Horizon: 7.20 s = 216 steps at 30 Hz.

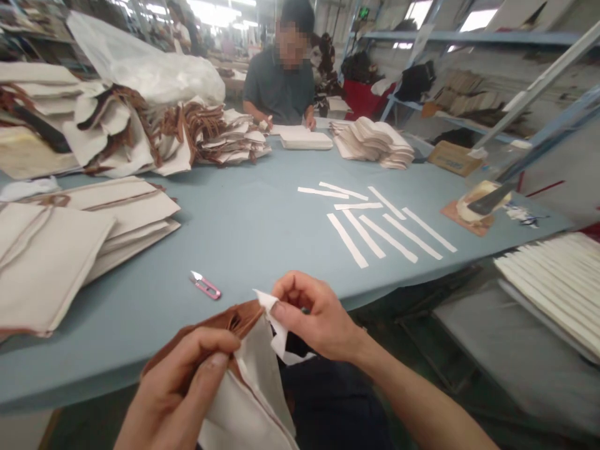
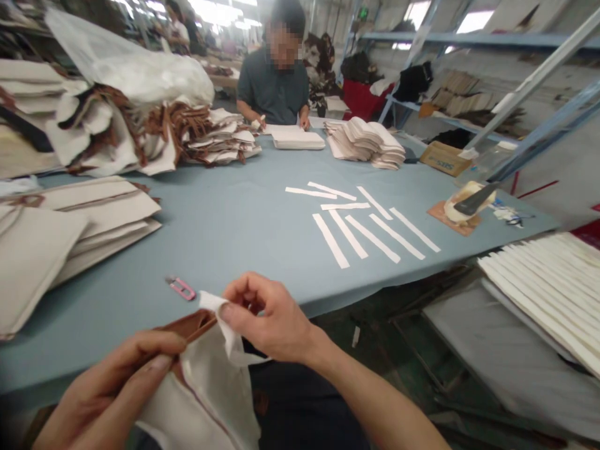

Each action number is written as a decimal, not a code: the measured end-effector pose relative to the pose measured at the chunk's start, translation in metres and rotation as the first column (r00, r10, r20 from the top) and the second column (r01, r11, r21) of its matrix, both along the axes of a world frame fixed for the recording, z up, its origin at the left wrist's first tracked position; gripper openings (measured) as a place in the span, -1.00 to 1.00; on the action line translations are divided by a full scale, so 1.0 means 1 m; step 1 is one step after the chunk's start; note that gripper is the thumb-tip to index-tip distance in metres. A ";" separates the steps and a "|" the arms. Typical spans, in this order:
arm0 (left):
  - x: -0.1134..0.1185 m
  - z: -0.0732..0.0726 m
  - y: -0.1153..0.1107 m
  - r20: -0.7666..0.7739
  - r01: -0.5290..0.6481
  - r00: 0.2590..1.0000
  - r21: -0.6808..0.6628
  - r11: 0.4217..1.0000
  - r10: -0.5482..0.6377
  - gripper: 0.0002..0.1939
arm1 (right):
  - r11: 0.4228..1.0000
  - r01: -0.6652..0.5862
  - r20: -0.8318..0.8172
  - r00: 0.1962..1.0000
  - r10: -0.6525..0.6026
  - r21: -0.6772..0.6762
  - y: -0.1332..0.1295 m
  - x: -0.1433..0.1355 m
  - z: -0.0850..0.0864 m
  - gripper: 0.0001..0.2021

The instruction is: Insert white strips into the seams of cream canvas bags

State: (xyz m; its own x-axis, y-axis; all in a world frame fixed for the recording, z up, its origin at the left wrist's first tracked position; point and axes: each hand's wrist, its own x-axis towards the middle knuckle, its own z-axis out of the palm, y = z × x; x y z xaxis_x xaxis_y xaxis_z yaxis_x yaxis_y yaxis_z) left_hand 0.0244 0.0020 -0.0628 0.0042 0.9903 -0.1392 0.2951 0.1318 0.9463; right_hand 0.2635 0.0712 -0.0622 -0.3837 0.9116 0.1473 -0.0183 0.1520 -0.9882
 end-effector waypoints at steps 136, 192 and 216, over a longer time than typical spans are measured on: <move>0.019 0.027 0.000 0.187 0.108 0.977 -0.026 0.994 -0.102 -0.78 | 0.976 0.202 0.337 0.916 -0.219 0.084 -0.054 -0.029 0.017 -0.80; 0.005 0.016 -0.026 -0.037 0.231 0.973 0.201 0.952 -0.228 -0.81 | 0.798 -0.414 -0.383 0.889 0.252 -0.438 -0.066 -0.030 -0.016 -0.45; -0.017 0.011 -0.032 0.086 0.215 0.967 0.222 0.951 -0.239 -0.51 | 0.815 -0.339 -0.341 0.921 0.187 -0.470 -0.061 -0.049 -0.008 -0.65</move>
State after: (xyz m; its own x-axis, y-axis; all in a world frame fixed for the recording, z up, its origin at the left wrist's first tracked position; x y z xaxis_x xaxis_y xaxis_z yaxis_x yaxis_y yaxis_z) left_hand 0.0070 -0.0298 -0.0514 0.2362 0.9680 0.0845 0.1858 -0.1304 0.9739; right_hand 0.2145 0.0104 -0.0702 -0.6347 0.7520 -0.1778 -0.2563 -0.4219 -0.8697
